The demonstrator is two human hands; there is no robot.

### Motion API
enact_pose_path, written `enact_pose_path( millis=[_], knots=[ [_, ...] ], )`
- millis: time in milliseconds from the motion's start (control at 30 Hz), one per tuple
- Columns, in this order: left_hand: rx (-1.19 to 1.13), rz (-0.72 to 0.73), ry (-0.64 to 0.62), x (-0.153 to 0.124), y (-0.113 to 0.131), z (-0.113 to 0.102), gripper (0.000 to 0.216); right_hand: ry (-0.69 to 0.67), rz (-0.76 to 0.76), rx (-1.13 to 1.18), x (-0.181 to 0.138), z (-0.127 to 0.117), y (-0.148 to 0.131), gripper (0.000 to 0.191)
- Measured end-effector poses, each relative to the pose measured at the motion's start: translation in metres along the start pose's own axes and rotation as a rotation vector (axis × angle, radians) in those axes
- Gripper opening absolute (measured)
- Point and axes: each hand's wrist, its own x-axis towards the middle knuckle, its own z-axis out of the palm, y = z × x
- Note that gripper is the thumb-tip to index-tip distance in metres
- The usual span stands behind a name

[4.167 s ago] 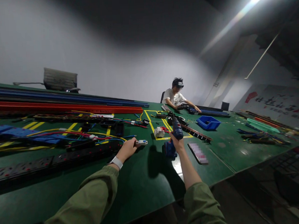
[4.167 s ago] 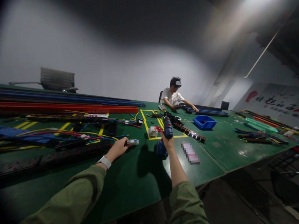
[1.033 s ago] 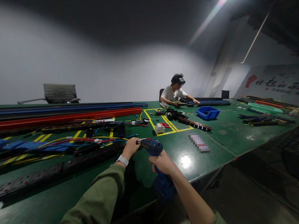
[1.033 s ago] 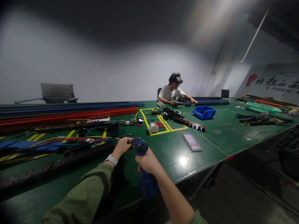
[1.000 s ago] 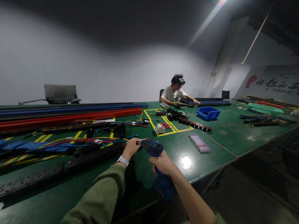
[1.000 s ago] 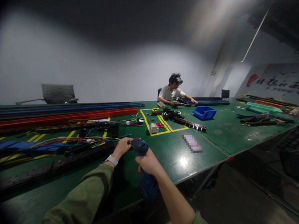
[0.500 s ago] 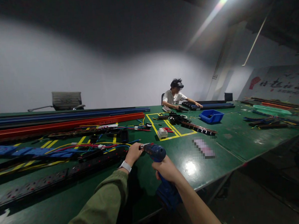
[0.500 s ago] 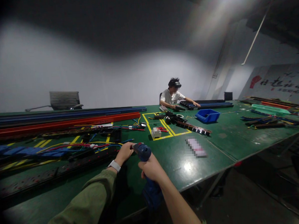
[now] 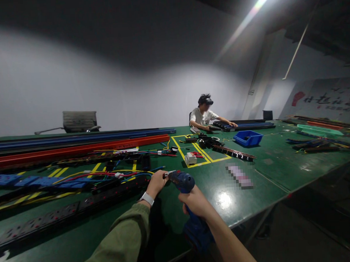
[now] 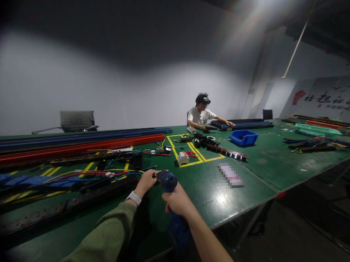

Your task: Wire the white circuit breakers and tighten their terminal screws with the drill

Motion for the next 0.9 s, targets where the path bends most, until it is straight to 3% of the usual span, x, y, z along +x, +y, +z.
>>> enact_pose_path(
  millis=[333,900],
  knots=[
    [-0.004,0.021,0.0,0.006,-0.016,0.012,0.021,0.017,0.007,-0.006,0.0,0.001,0.001,0.053],
    [0.015,0.004,0.004,0.003,-0.011,0.009,0.021,0.001,0.012,-0.022,-0.001,0.0,-0.002,0.055]
  ],
)
